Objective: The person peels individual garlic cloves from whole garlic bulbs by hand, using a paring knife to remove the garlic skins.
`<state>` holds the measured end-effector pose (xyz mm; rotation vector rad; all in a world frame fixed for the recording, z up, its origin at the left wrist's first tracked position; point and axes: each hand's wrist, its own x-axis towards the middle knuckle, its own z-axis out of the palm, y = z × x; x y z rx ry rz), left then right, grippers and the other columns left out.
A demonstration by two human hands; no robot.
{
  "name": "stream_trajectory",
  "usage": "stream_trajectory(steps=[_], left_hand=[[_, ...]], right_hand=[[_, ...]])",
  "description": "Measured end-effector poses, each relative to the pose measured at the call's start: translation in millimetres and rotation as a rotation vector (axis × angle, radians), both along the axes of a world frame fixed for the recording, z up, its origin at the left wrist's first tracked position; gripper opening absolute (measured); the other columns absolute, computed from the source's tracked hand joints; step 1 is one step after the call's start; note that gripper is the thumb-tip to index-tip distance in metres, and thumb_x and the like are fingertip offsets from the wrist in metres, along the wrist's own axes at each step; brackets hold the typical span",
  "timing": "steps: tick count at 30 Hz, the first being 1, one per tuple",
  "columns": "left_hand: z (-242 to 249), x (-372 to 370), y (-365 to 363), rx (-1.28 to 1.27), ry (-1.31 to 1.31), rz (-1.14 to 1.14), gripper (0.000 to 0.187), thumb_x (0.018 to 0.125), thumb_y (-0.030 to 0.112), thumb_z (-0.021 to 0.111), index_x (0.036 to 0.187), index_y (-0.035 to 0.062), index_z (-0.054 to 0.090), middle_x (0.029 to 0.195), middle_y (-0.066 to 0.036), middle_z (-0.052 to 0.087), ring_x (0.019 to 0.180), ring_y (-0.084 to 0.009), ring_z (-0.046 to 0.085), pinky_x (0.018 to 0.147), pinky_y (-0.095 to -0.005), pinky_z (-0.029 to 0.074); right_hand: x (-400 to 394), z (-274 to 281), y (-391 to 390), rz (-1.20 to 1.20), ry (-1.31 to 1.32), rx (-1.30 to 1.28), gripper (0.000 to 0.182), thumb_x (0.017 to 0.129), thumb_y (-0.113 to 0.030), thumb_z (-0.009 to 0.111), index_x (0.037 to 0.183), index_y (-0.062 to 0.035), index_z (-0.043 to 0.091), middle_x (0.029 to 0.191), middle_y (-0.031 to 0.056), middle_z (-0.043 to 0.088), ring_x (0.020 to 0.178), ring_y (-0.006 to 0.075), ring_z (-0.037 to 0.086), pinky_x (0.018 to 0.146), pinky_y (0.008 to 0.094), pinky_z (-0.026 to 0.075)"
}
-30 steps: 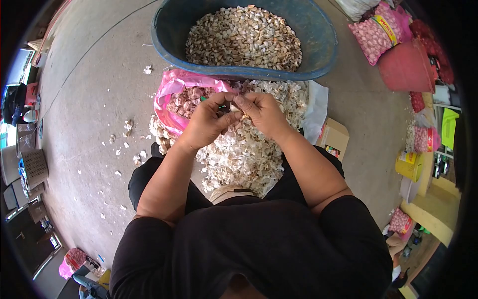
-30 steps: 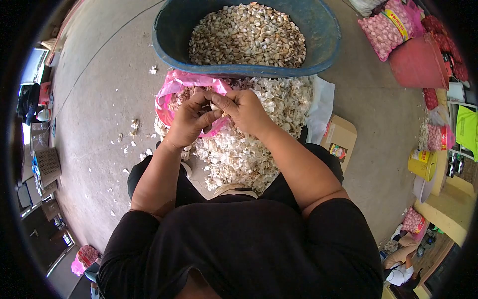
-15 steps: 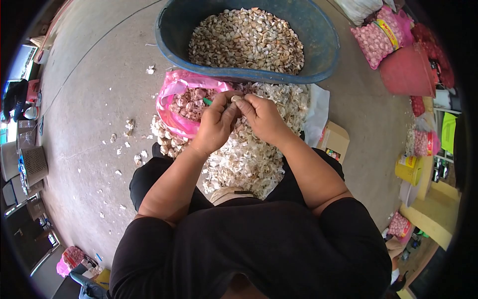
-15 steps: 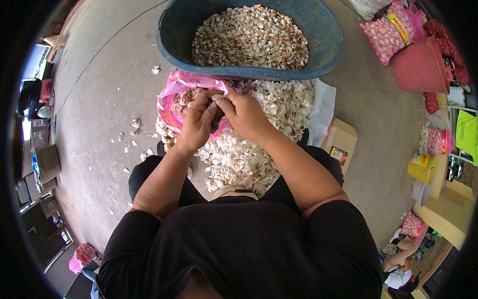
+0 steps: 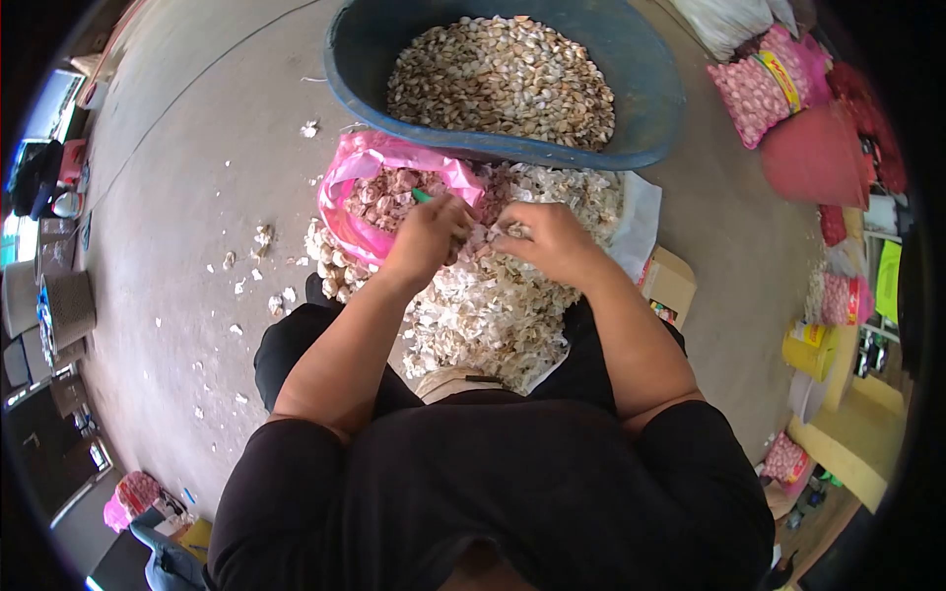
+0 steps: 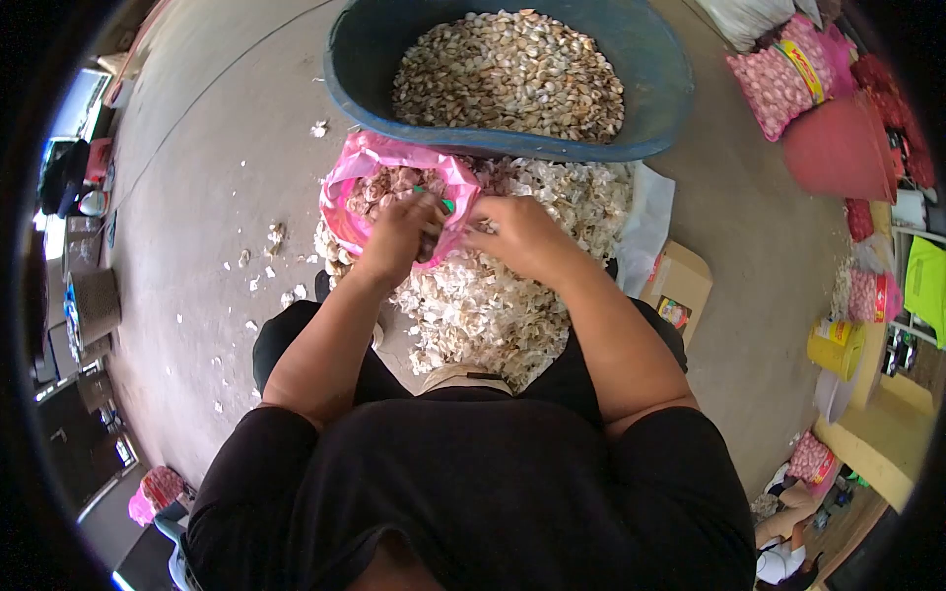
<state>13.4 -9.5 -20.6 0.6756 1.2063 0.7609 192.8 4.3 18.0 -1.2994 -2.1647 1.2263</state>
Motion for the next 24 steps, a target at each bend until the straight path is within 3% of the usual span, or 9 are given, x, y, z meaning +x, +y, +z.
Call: stream_trajectory(steps=[2, 5, 6, 11, 14, 15, 17, 20, 24], left_hand=[[-28.4, -1.5, -8.9, 0.082, 0.283, -0.338, 0.021, 0.086, 0.021, 0.044, 0.084, 0.0023, 0.053, 0.065, -0.003, 0.052, 0.049, -0.0104, 0.045, 0.042, -0.0228, 0.037], [-71.7, -2.0, -24.0, -0.077, 0.428, -0.647, 0.021, 0.080, 0.019, 0.051, 0.089, 0.0016, 0.055, 0.071, -0.006, 0.057, 0.056, -0.0131, 0.051, 0.047, -0.0238, 0.042], [-81.6, -4.8, -26.3, -0.235, 0.316, -0.621, 0.020, 0.076, 0.020, 0.055, 0.085, 0.0022, 0.057, 0.070, -0.004, 0.058, 0.057, -0.0121, 0.051, 0.050, -0.0251, 0.044], [-115.4, -8.1, 48.6, 0.740, 1.056, -1.510, 0.029, 0.071, 0.033, 0.055, 0.092, 0.0129, 0.060, 0.087, -0.007, 0.062, 0.078, -0.0276, 0.058, 0.074, -0.0462, 0.044], [20.4, -8.6, 106.4, 1.070, 1.070, -0.774, 0.031, 0.066, 0.020, 0.061, 0.095, 0.0121, 0.059, 0.080, -0.013, 0.059, 0.080, -0.0251, 0.057, 0.072, -0.0374, 0.045], [35.9, -8.5, 128.3, 1.215, 1.385, -0.655, 0.029, 0.070, 0.023, 0.059, 0.096, 0.0087, 0.059, 0.087, -0.015, 0.059, 0.084, -0.0281, 0.056, 0.073, -0.0353, 0.046], [49.4, -39.7, 173.9, 1.219, 1.287, -0.468, 0.029, 0.076, 0.028, 0.054, 0.092, 0.0050, 0.060, 0.089, -0.012, 0.060, 0.082, -0.0256, 0.057, 0.071, -0.0322, 0.046], [96.9, -41.1, 153.5, 0.554, 0.208, -0.078, 0.033, 0.084, 0.029, 0.048, 0.100, -0.0006, 0.050, 0.080, -0.007, 0.054, 0.071, -0.0160, 0.050, 0.060, -0.0290, 0.042], [-10.4, -85.9, 130.9, -0.027, 0.398, -0.935, 0.031, 0.080, 0.034, 0.051, 0.090, 0.0059, 0.060, 0.083, -0.005, 0.060, 0.070, -0.0119, 0.056, 0.056, -0.0269, 0.048]], right_hand=[[13.9, -25.2, 0.1, 0.025, -0.603, 0.054, 0.017, 0.075, -0.019, 0.057, 0.079, -0.0021, 0.059, 0.071, 0.0190, 0.059, 0.071, 0.0317, 0.058, 0.062, 0.0395, 0.045], [8.4, -23.0, 9.8, 0.045, -0.653, -0.099, 0.020, 0.078, -0.021, 0.054, 0.084, -0.0033, 0.059, 0.075, 0.0178, 0.060, 0.071, 0.0313, 0.058, 0.062, 0.0385, 0.045], [8.8, -35.3, 11.8, -0.074, -0.537, -0.202, 0.021, 0.079, -0.023, 0.053, 0.084, -0.0033, 0.059, 0.074, 0.0163, 0.059, 0.069, 0.0301, 0.058, 0.060, 0.0376, 0.045], [11.3, -77.3, 23.3, -0.517, 0.268, -0.962, 0.023, 0.082, -0.025, 0.050, 0.080, -0.0031, 0.056, 0.068, 0.0078, 0.055, 0.060, 0.0215, 0.055, 0.053, 0.0308, 0.045], [8.8, -44.1, 79.8, -0.703, 0.984, -0.897, 0.013, 0.083, -0.013, 0.044, 0.078, -0.0021, 0.048, 0.078, 0.0121, 0.052, 0.064, 0.0230, 0.055, 0.056, 0.0324, 0.050], [7.5, -26.3, 103.5, -0.861, 1.030, -0.785, 0.016, 0.080, -0.015, 0.049, 0.083, 0.0004, 0.050, 0.084, 0.0146, 0.052, 0.067, 0.0242, 0.056, 0.058, 0.0342, 0.051], [4.4, 16.0, 135.2, -0.955, 0.729, -0.418, 0.030, 0.082, -0.022, 0.050, 0.102, -0.0002, 0.046, 0.092, 0.0108, 0.055, 0.074, 0.0197, 0.056, 0.065, 0.0313, 0.045], [-6.3, 13.5, 146.6, -0.691, 0.465, -0.065, 0.032, 0.082, -0.023, 0.052, 0.104, -0.0002, 0.050, 0.090, 0.0086, 0.056, 0.075, 0.0169, 0.055, 0.065, 0.0289, 0.045], [-46.2, -58.8, 110.5, 0.009, 0.077, -0.452, 0.019, 0.079, -0.019, 0.054, 0.083, -0.0023, 0.061, 0.073, 0.0076, 0.060, 0.071, 0.0137, 0.057, 0.065, 0.0274, 0.045]])
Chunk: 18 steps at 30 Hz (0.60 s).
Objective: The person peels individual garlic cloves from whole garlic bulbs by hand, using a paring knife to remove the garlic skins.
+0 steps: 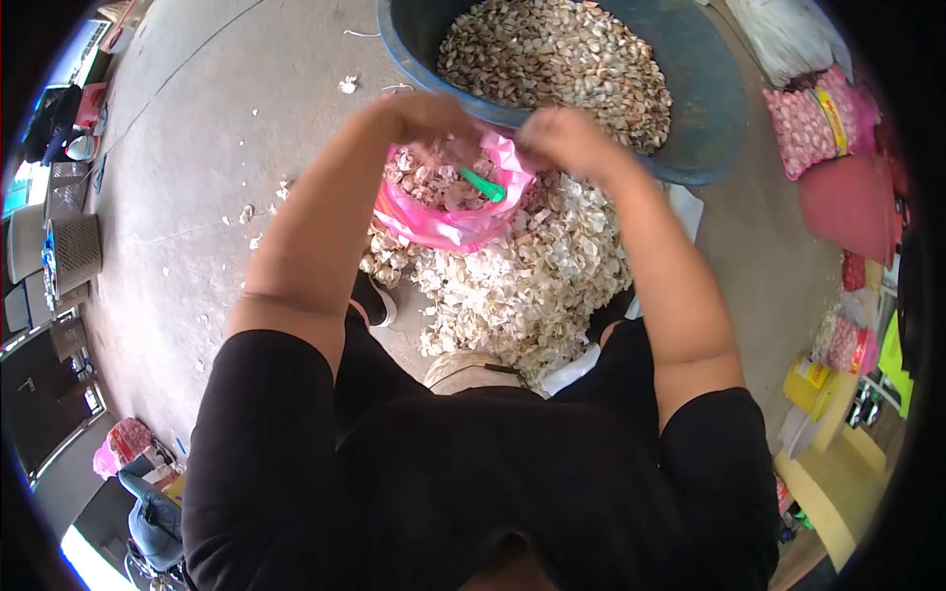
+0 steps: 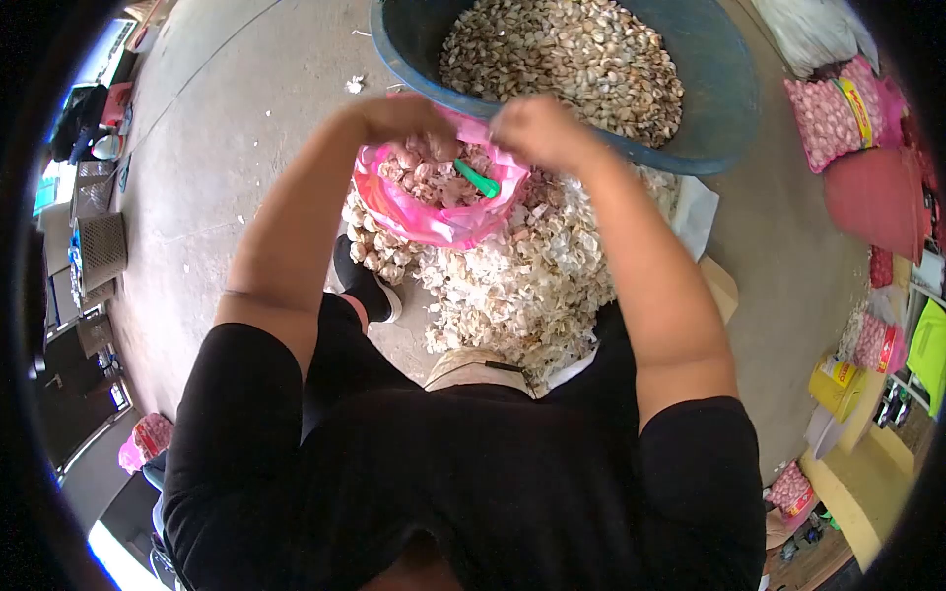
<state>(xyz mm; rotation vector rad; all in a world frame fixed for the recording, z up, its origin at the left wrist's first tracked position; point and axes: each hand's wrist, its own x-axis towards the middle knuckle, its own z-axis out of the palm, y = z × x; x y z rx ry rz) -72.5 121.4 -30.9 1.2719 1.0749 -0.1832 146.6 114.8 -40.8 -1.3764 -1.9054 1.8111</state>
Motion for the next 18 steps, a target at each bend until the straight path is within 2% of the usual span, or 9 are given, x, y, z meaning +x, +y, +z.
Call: stream_trajectory(steps=[1, 2, 5, 8, 11, 12, 15, 16, 18], left_hand=[[-39.5, -3.0, -7.4, -0.155, 0.208, -0.017, 0.033, 0.080, 0.033, 0.051, 0.095, 0.0050, 0.058, 0.083, -0.006, 0.060, 0.065, -0.0139, 0.057, 0.055, -0.0279, 0.049], [-77.6, -4.7, -17.3, -0.062, 0.412, -0.136, 0.033, 0.079, 0.032, 0.051, 0.095, 0.0029, 0.056, 0.084, -0.008, 0.059, 0.064, -0.0163, 0.058, 0.053, -0.0312, 0.050], [-157.8, -5.8, -27.5, 0.369, 0.642, -0.498, 0.036, 0.076, 0.024, 0.051, 0.106, 0.0039, 0.050, 0.096, -0.018, 0.056, 0.079, -0.0261, 0.058, 0.069, -0.0369, 0.048], [-256.1, -8.1, -31.1, 0.712, 0.687, -0.099, 0.042, 0.079, 0.020, 0.044, 0.119, 0.0079, 0.040, 0.116, -0.016, 0.047, 0.108, -0.0275, 0.044, 0.088, -0.0354, 0.039], [-211.7, 6.0, -20.5, 0.501, 0.561, -0.123, 0.039, 0.081, 0.022, 0.039, 0.117, 0.0075, 0.042, 0.122, -0.013, 0.042, 0.113, -0.0268, 0.040, 0.093, -0.0350, 0.035], [-280.8, -4.1, -25.7, 0.681, 0.490, -0.083, 0.038, 0.083, 0.026, 0.037, 0.116, 0.0074, 0.044, 0.123, -0.014, 0.041, 0.114, -0.0273, 0.039, 0.094, -0.0350, 0.034], [-273.2, -10.4, -28.5, 0.678, 0.404, 0.306, 0.040, 0.082, 0.029, 0.040, 0.114, 0.0057, 0.045, 0.115, -0.017, 0.047, 0.108, -0.0300, 0.044, 0.090, -0.0377, 0.036], [-267.9, -15.1, -26.6, 0.683, 0.455, 0.250, 0.040, 0.082, 0.030, 0.042, 0.113, 0.0050, 0.046, 0.111, -0.016, 0.050, 0.102, -0.0295, 0.047, 0.085, -0.0379, 0.039], [-254.7, -22.4, -29.2, 0.688, 0.556, 0.132, 0.040, 0.080, 0.031, 0.047, 0.110, 0.0035, 0.047, 0.101, -0.016, 0.055, 0.091, -0.0284, 0.054, 0.076, -0.0382, 0.044]], right_hand=[[-13.2, -19.6, -13.2, 0.231, -0.192, 0.137, 0.018, 0.079, -0.019, 0.054, 0.086, -0.0034, 0.061, 0.074, 0.0090, 0.062, 0.072, 0.0146, 0.057, 0.066, 0.0290, 0.045], [-26.2, -49.8, -26.8, 0.322, -0.314, 0.118, 0.021, 0.077, -0.020, 0.054, 0.089, -0.0027, 0.059, 0.073, 0.0117, 0.061, 0.066, 0.0218, 0.058, 0.063, 0.0332, 0.046], [-57.9, -124.4, -59.9, 0.384, -0.531, 0.253, 0.026, 0.077, -0.005, 0.044, 0.099, -0.0092, 0.058, 0.094, 0.0169, 0.056, 0.085, 0.0305, 0.056, 0.077, 0.0377, 0.044], [-71.6, -151.2, -71.6, 0.265, -0.602, 0.481, 0.027, 0.079, -0.011, 0.041, 0.101, -0.0130, 0.056, 0.097, 0.0163, 0.055, 0.094, 0.0311, 0.052, 0.080, 0.0384, 0.043], [-70.9, -178.4, -71.0, 0.318, -0.742, 0.576, 0.028, 0.080, -0.014, 0.038, 0.103, -0.0138, 0.055, 0.104, 0.0168, 0.052, 0.098, 0.0305, 0.050, 0.082, 0.0389, 0.042], [-70.2, -182.8, -65.3, 0.340, -0.793, 0.500, 0.029, 0.080, -0.015, 0.038, 0.104, -0.0132, 0.054, 0.106, 0.0171, 0.050, 0.098, 0.0304, 0.049, 0.082, 0.0389, 0.042], [-64.1, -174.0, -49.7, 0.406, -0.842, 0.218, 0.029, 0.080, -0.014, 0.038, 0.104, -0.0111, 0.052, 0.110, 0.0165, 0.048, 0.100, 0.0303, 0.048, 0.082, 0.0389, 0.042], [-60.5, -169.7, -46.0, 0.426, -0.840, 0.115, 0.029, 0.079, -0.013, 0.039, 0.104, -0.0103, 0.052, 0.111, 0.0160, 0.048, 0.100, 0.0304, 0.048, 0.082, 0.0389, 0.042], [-53.0, -175.2, -53.0, 0.301, -0.790, 0.301, 0.027, 0.079, -0.012, 0.038, 0.101, -0.0087, 0.052, 0.107, 0.0160, 0.050, 0.098, 0.0304, 0.049, 0.081, 0.0395, 0.042]])
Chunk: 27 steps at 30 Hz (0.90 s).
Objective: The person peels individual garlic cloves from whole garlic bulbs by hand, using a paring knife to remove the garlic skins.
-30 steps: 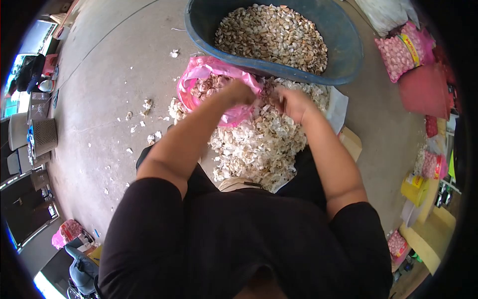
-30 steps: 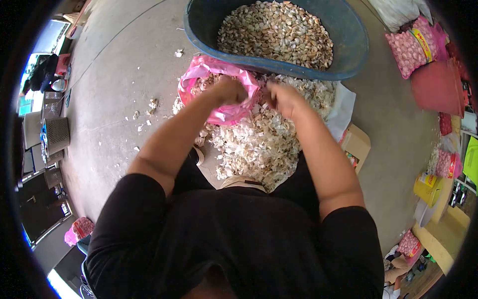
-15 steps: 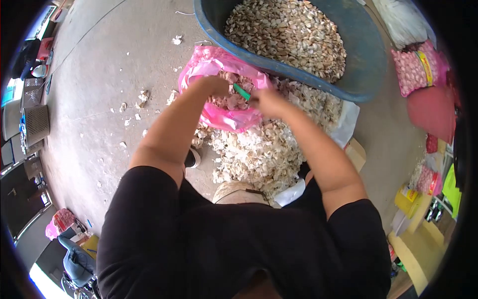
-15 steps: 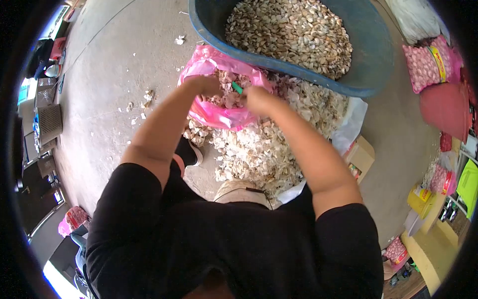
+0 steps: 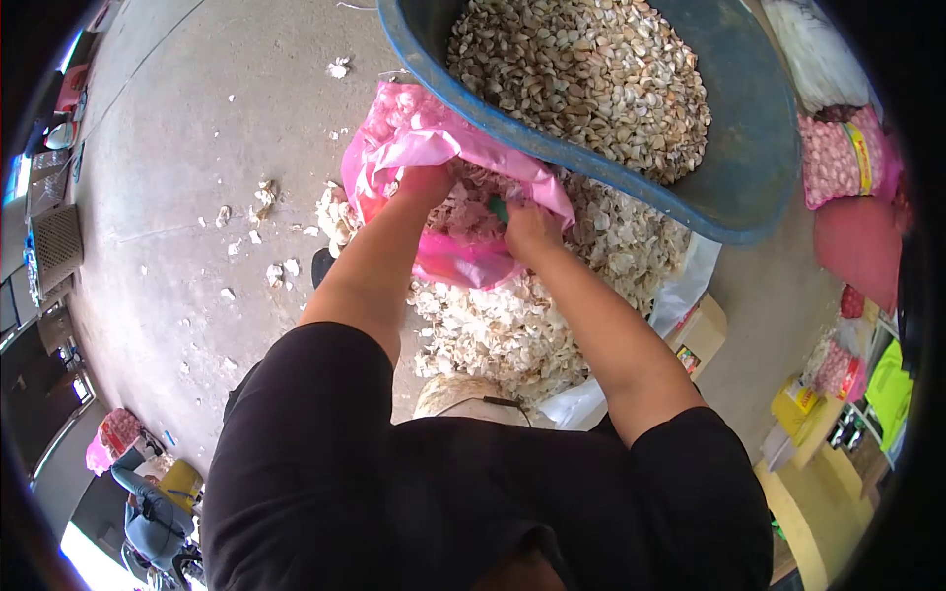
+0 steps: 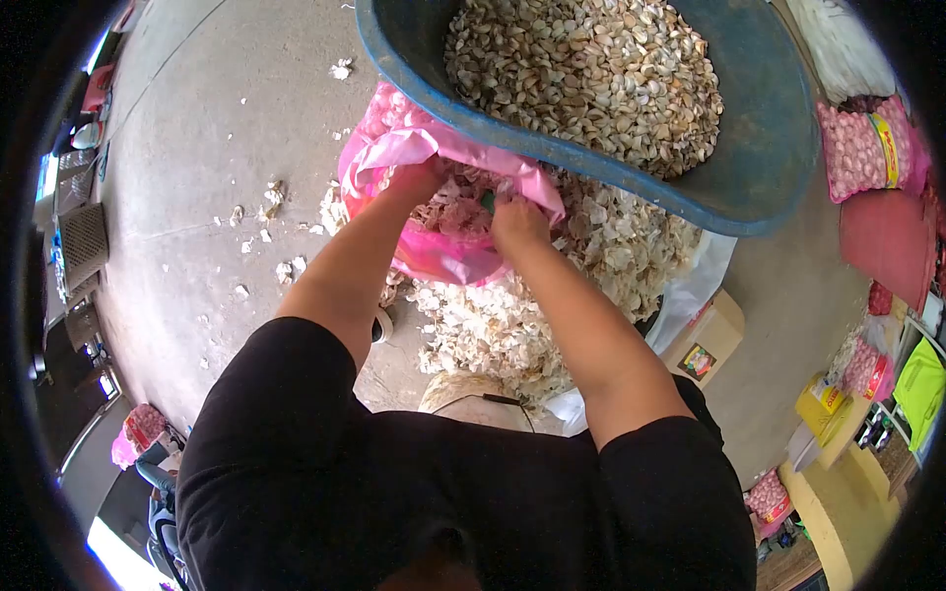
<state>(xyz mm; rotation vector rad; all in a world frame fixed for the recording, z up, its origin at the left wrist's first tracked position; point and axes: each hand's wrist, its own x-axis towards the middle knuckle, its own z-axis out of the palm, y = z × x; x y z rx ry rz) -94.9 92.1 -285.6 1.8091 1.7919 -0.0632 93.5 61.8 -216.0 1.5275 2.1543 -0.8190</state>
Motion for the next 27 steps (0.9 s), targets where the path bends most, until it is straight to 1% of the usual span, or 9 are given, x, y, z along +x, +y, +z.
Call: stream_trajectory(steps=[2, 5, 8, 13, 18, 21, 22, 24, 27], left_hand=[[17.5, -1.3, -1.4, -0.134, -0.292, 0.342, 0.036, 0.078, 0.029, 0.053, 0.103, 0.0033, 0.051, 0.091, -0.014, 0.057, 0.081, -0.0261, 0.055, 0.071, -0.0357, 0.044], [57.1, 3.5, -11.4, -0.282, -0.715, 0.700, 0.031, 0.079, 0.028, 0.054, 0.099, 0.0047, 0.053, 0.083, -0.009, 0.057, 0.070, -0.0196, 0.056, 0.061, -0.0316, 0.046], [123.4, 18.0, -26.7, -0.433, -0.965, 0.907, 0.029, 0.084, 0.029, 0.048, 0.099, 0.0049, 0.053, 0.078, -0.005, 0.057, 0.064, -0.0141, 0.056, 0.052, -0.0288, 0.048], [207.4, 56.1, -48.1, -0.292, -1.041, 0.722, 0.036, 0.087, 0.034, 0.042, 0.099, 0.0019, 0.051, 0.073, -0.006, 0.056, 0.058, -0.0139, 0.054, 0.050, -0.0272, 0.046], [290.7, 71.9, -91.6, -0.406, -1.296, 0.600, 0.034, 0.089, 0.034, 0.037, 0.100, 0.0035, 0.048, 0.078, -0.004, 0.053, 0.061, -0.0120, 0.051, 0.052, -0.0247, 0.042], [308.6, 71.4, -114.8, -0.394, -1.354, 0.460, 0.033, 0.089, 0.029, 0.039, 0.111, 0.0042, 0.042, 0.084, -0.004, 0.052, 0.069, -0.0111, 0.051, 0.057, -0.0241, 0.042], [304.8, 73.2, -120.6, -0.352, -1.354, 0.440, 0.034, 0.088, 0.028, 0.040, 0.113, 0.0041, 0.040, 0.084, -0.004, 0.053, 0.069, -0.0109, 0.051, 0.057, -0.0239, 0.043], [306.3, 79.3, -126.9, -0.303, -1.326, 0.384, 0.040, 0.088, 0.027, 0.042, 0.121, 0.0053, 0.034, 0.086, -0.003, 0.053, 0.068, -0.0106, 0.052, 0.055, -0.0228, 0.043], [308.8, 101.3, -137.0, -0.364, -1.326, 0.587, 0.044, 0.088, 0.029, 0.042, 0.125, 0.0077, 0.032, 0.088, -0.004, 0.054, 0.068, -0.0112, 0.053, 0.054, -0.0228, 0.044]], right_hand=[[7.1, 0.6, -5.0, 0.035, 0.173, 0.196, 0.023, 0.077, -0.011, 0.044, 0.098, -0.0070, 0.052, 0.103, 0.0163, 0.051, 0.095, 0.0310, 0.051, 0.079, 0.0401, 0.043], [3.9, 32.5, -11.4, -0.087, 0.468, 0.192, 0.024, 0.075, -0.014, 0.051, 0.098, -0.0062, 0.050, 0.099, 0.0178, 0.053, 0.091, 0.0322, 0.053, 0.076, 0.0405, 0.043], [0.3, 84.3, -16.3, -0.244, 0.640, 0.150, 0.044, 0.073, -0.028, 0.061, 0.107, -0.0057, 0.045, 0.090, 0.0179, 0.057, 0.082, 0.0342, 0.055, 0.072, 0.0407, 0.044], [8.4, 159.3, -38.2, -0.261, 0.762, 0.288, 0.061, 0.069, -0.032, 0.066, 0.116, -0.0051, 0.038, 0.095, 0.0175, 0.057, 0.084, 0.0313, 0.056, 0.067, 0.0372, 0.045], [29.7, 212.6, -68.2, -0.308, 1.085, 0.365, 0.026, 0.076, -0.016, 0.059, 0.099, -0.0035, 0.052, 0.080, 0.0153, 0.059, 0.073, 0.0290, 0.059, 0.062, 0.0328, 0.045], [45.3, 229.3, -84.3, -0.373, 1.066, 0.231, 0.024, 0.079, -0.012, 0.057, 0.099, -0.0018, 0.049, 0.068, 0.0112, 0.055, 0.061, 0.0164, 0.056, 0.058, 0.0307, 0.045], [46.0, 249.5, -91.3, -0.378, 0.930, 0.291, 0.022, 0.076, -0.018, 0.060, 0.089, -0.0023, 0.050, 0.076, 0.0146, 0.059, 0.069, 0.0310, 0.058, 0.057, 0.0343, 0.045], [45.9, 252.2, -101.1, -0.317, 0.903, 0.432, 0.025, 0.075, -0.022, 0.061, 0.084, -0.0020, 0.048, 0.073, 0.0149, 0.058, 0.068, 0.0323, 0.057, 0.056, 0.0364, 0.045], [54.1, 235.6, -105.2, -0.229, 0.749, 0.583, 0.032, 0.072, -0.030, 0.062, 0.078, -0.0020, 0.048, 0.071, 0.0157, 0.056, 0.066, 0.0346, 0.056, 0.055, 0.0408, 0.044]])
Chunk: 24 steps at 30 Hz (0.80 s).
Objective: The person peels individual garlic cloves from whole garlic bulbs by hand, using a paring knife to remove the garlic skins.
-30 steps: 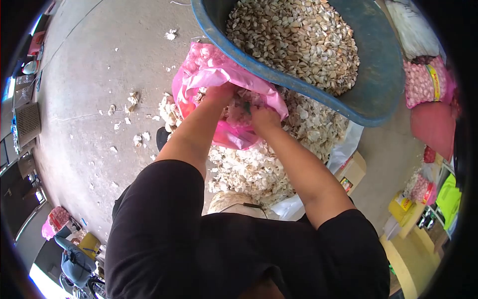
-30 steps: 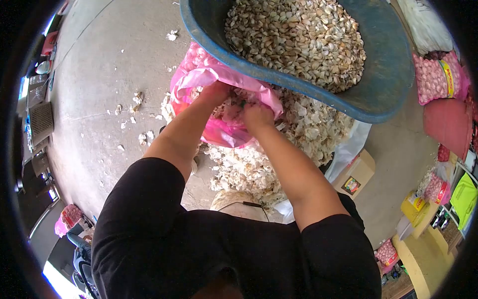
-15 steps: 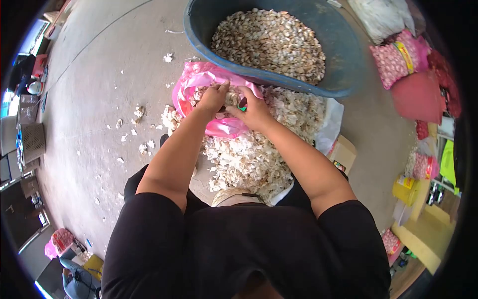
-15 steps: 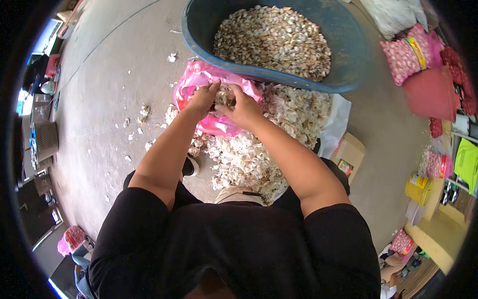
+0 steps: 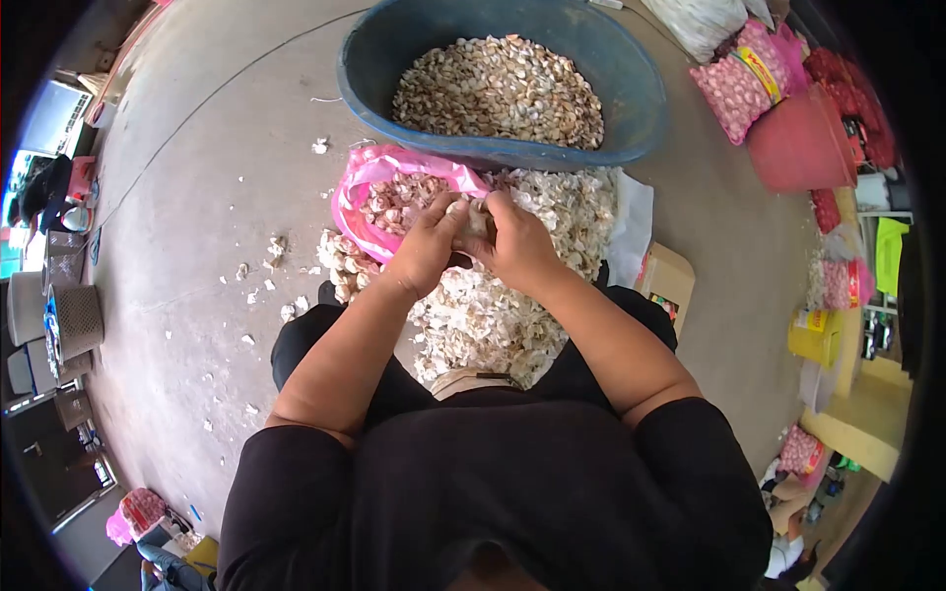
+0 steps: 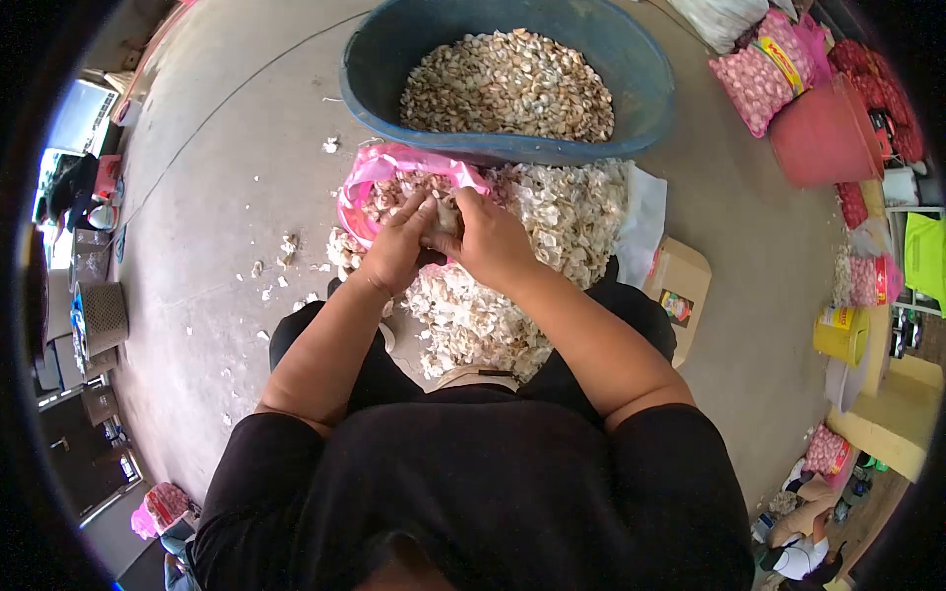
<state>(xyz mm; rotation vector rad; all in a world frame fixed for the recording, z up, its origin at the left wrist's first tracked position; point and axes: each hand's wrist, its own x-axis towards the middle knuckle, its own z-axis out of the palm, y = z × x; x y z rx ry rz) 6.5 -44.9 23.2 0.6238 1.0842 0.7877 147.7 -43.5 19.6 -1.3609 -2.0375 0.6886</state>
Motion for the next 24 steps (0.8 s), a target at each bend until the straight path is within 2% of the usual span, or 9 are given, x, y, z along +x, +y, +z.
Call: stream_trajectory(steps=[4, 6, 7, 9, 13, 16, 19, 23, 24], left_hand=[[-27.1, 12.5, 6.4, -0.008, 0.024, 0.024, 0.054, 0.087, 0.037, 0.040, 0.129, 0.0078, 0.025, 0.087, -0.007, 0.055, 0.063, -0.0128, 0.054, 0.052, -0.0236, 0.044], [-26.1, 20.3, 11.0, 0.005, 0.051, 0.122, 0.041, 0.087, 0.040, 0.039, 0.111, 0.0070, 0.042, 0.075, -0.003, 0.053, 0.057, -0.0109, 0.051, 0.048, -0.0226, 0.041], [-20.7, 17.7, 15.7, 0.006, 0.038, 0.081, 0.038, 0.087, 0.040, 0.040, 0.105, 0.0076, 0.044, 0.072, -0.002, 0.052, 0.056, -0.0102, 0.050, 0.046, -0.0224, 0.040], [-22.2, 18.5, 22.3, 0.029, -0.053, 0.063, 0.028, 0.086, 0.037, 0.042, 0.087, 0.0097, 0.047, 0.067, 0.001, 0.048, 0.049, -0.0082, 0.046, 0.040, -0.0213, 0.037], [-15.3, 17.3, 26.4, -0.116, -0.115, 0.028, 0.028, 0.088, 0.030, 0.042, 0.095, 0.0033, 0.048, 0.067, -0.002, 0.050, 0.050, -0.0068, 0.044, 0.041, -0.0198, 0.034], [-23.7, 10.0, 29.2, -0.240, -0.303, -0.019, 0.024, 0.086, 0.032, 0.041, 0.090, 0.0093, 0.048, 0.063, -0.002, 0.050, 0.043, -0.0105, 0.045, 0.032, -0.0211, 0.031], [-24.4, 6.9, 33.3, -0.259, -0.338, -0.022, 0.030, 0.087, 0.034, 0.039, 0.081, 0.0066, 0.050, 0.060, -0.007, 0.053, 0.041, -0.0121, 0.045, 0.031, -0.0225, 0.027], [-23.5, 6.5, 36.1, -0.232, -0.193, -0.049, 0.045, 0.087, 0.045, 0.034, 0.078, 0.0051, 0.052, 0.059, -0.009, 0.055, 0.042, -0.0123, 0.046, 0.034, -0.0224, 0.030], [-22.4, 6.7, 36.6, -0.224, -0.147, -0.059, 0.047, 0.086, 0.047, 0.033, 0.079, 0.0051, 0.052, 0.060, -0.009, 0.055, 0.042, -0.0123, 0.046, 0.035, -0.0222, 0.030]], right_hand=[[10.2, -11.0, 12.5, 0.073, -0.016, -0.075, 0.029, 0.071, -0.026, 0.063, 0.066, -0.0012, 0.050, 0.058, 0.0159, 0.053, 0.055, 0.0323, 0.053, 0.049, 0.0385, 0.041], [14.0, -7.4, 19.3, 0.149, 0.169, -0.213, 0.028, 0.072, -0.023, 0.063, 0.060, -0.0008, 0.049, 0.053, 0.0160, 0.051, 0.048, 0.0315, 0.050, 0.045, 0.0364, 0.039], [16.2, -5.8, 21.5, 0.183, 0.196, -0.263, 0.025, 0.076, -0.014, 0.058, 0.060, 0.0016, 0.048, 0.049, 0.0111, 0.046, 0.043, 0.0155, 0.040, 0.043, 0.0284, 0.034], [19.0, -7.3, 23.7, 0.191, 0.282, -0.334, 0.025, 0.077, -0.015, 0.058, 0.059, 0.0005, 0.050, 0.046, 0.0081, 0.046, 0.041, 0.0127, 0.042, 0.041, 0.0273, 0.033], [24.5, -7.2, 28.1, 0.219, 0.462, -0.556, 0.025, 0.079, -0.015, 0.057, 0.059, 0.0001, 0.052, 0.046, 0.0011, 0.045, 0.044, 0.0046, 0.039, 0.040, 0.0237, 0.031], [23.1, -8.8, 21.0, 0.052, 0.881, -0.852, 0.024, 0.079, -0.016, 0.057, 0.063, 0.0005, 0.054, 0.048, 0.0005, 0.048, 0.045, 0.0050, 0.038, 0.041, 0.0229, 0.031], [28.8, -2.6, 23.8, -0.010, 0.934, -0.905, 0.022, 0.079, -0.017, 0.058, 0.067, 0.0008, 0.057, 0.052, 0.0023, 0.050, 0.045, 0.0076, 0.042, 0.042, 0.0235, 0.034], [51.7, -16.9, 55.2, -0.005, -0.223, -0.320, 0.030, 0.078, -0.029, 0.058, 0.083, 0.0001, 0.058, 0.067, 0.0118, 0.058, 0.056, 0.0268, 0.056, 0.053, 0.0351, 0.044], [53.6, -28.0, 53.5, -0.056, -0.354, -0.129, 0.033, 0.078, -0.032, 0.057, 0.087, -0.0005, 0.056, 0.069, 0.0134, 0.058, 0.059, 0.0277, 0.057, 0.055, 0.0358, 0.044]])
